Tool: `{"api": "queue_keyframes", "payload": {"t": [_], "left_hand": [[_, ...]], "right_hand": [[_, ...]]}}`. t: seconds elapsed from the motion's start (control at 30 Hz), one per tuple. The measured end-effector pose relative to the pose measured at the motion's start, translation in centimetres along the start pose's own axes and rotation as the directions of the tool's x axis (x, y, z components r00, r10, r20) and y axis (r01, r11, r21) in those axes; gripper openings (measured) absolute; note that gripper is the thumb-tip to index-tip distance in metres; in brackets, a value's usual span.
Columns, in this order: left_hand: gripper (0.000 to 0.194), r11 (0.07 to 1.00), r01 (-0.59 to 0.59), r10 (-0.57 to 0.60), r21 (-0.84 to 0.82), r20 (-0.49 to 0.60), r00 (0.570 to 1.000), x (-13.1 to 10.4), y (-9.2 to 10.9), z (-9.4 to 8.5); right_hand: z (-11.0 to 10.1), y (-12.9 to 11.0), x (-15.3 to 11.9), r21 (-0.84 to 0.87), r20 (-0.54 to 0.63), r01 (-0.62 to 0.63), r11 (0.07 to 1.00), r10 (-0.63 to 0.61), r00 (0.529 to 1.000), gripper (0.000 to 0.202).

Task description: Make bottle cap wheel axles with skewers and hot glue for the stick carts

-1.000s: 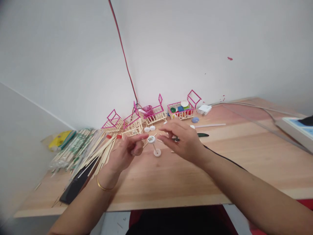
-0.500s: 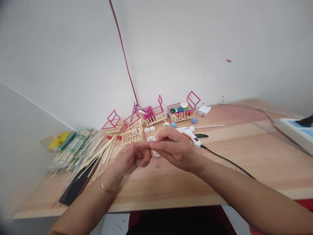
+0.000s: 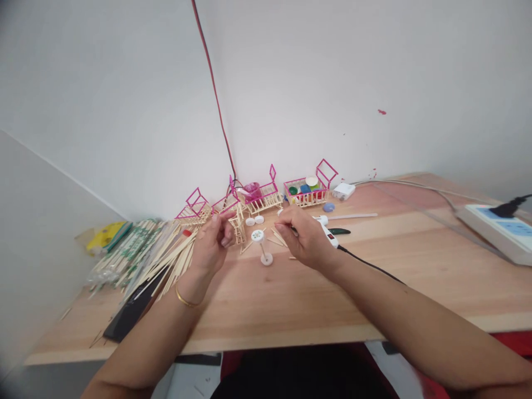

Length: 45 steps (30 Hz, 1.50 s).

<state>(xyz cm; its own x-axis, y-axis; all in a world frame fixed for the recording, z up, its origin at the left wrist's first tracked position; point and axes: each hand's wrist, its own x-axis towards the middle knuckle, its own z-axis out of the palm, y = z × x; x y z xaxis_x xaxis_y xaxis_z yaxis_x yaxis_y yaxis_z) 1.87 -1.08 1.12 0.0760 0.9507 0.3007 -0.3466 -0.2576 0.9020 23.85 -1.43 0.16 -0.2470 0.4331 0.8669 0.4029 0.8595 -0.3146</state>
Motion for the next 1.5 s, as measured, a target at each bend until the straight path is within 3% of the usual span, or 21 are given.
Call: {"api": "queue_keyframes", "payload": {"t": [0.27, 0.43, 0.67, 0.83, 1.0, 1.13, 1.3, 1.4, 1.5], "left_hand": [[0.036, 0.981, 0.051, -0.042, 0.186, -0.053, 0.998, 0.6, -1.6, -0.6], [0.033, 0.933, 0.110, -0.130, 0.342, 0.037, 0.991, 0.6, -2.1, -0.8], [0.037, 0.881, 0.177, -0.298, 0.438, 0.224, 0.928, -0.1, -1.5, -0.4], [0.038, 0.862, 0.201, -0.347, 0.466, 0.252, 0.903, -0.4, -2.0, 0.2], [0.037, 0.828, 0.234, -0.396, 0.509, 0.236, 0.887, -0.4, -2.5, 0.6], [0.038, 0.767, 0.267, -0.440, 0.583, 0.176, 0.880, -0.8, -2.8, 1.0], [0.042, 0.775, 0.299, -0.402, 0.556, 0.069, 0.913, -1.8, -3.6, 1.0], [0.043, 0.775, 0.259, -0.369, 0.577, 0.080, 0.926, -2.0, -4.2, 0.5], [0.040, 0.792, 0.179, -0.298, 0.584, 0.113, 0.948, -1.8, -4.7, -0.2]], "right_hand": [[0.3, 0.6, -0.2, -0.122, 0.026, -0.172, 0.978, 0.176, 0.984, 0.033], [0.6, 0.7, 0.0, -0.073, -0.003, -0.295, 0.953, 0.295, 0.955, 0.040], [1.7, 2.2, -0.4, 0.015, 0.094, -0.411, 0.912, 0.408, 0.908, 0.021], [2.3, 2.4, -0.5, 0.057, 0.169, -0.488, 0.871, 0.473, 0.865, 0.020], [1.7, 1.6, 0.9, 0.131, 0.238, -0.566, 0.814, 0.529, 0.815, 0.041], [1.2, 0.3, 2.7, 0.012, 0.256, -0.538, 0.843, 0.517, 0.817, 0.049], [2.3, -0.2, 2.8, 0.101, 0.259, -0.526, 0.844, 0.488, 0.833, 0.054], [3.1, 0.1, 1.8, 0.170, 0.222, -0.489, 0.856, 0.450, 0.865, 0.051], [3.1, 0.6, 1.0, 0.197, 0.295, -0.412, 0.890, 0.347, 0.890, 0.043]]}}
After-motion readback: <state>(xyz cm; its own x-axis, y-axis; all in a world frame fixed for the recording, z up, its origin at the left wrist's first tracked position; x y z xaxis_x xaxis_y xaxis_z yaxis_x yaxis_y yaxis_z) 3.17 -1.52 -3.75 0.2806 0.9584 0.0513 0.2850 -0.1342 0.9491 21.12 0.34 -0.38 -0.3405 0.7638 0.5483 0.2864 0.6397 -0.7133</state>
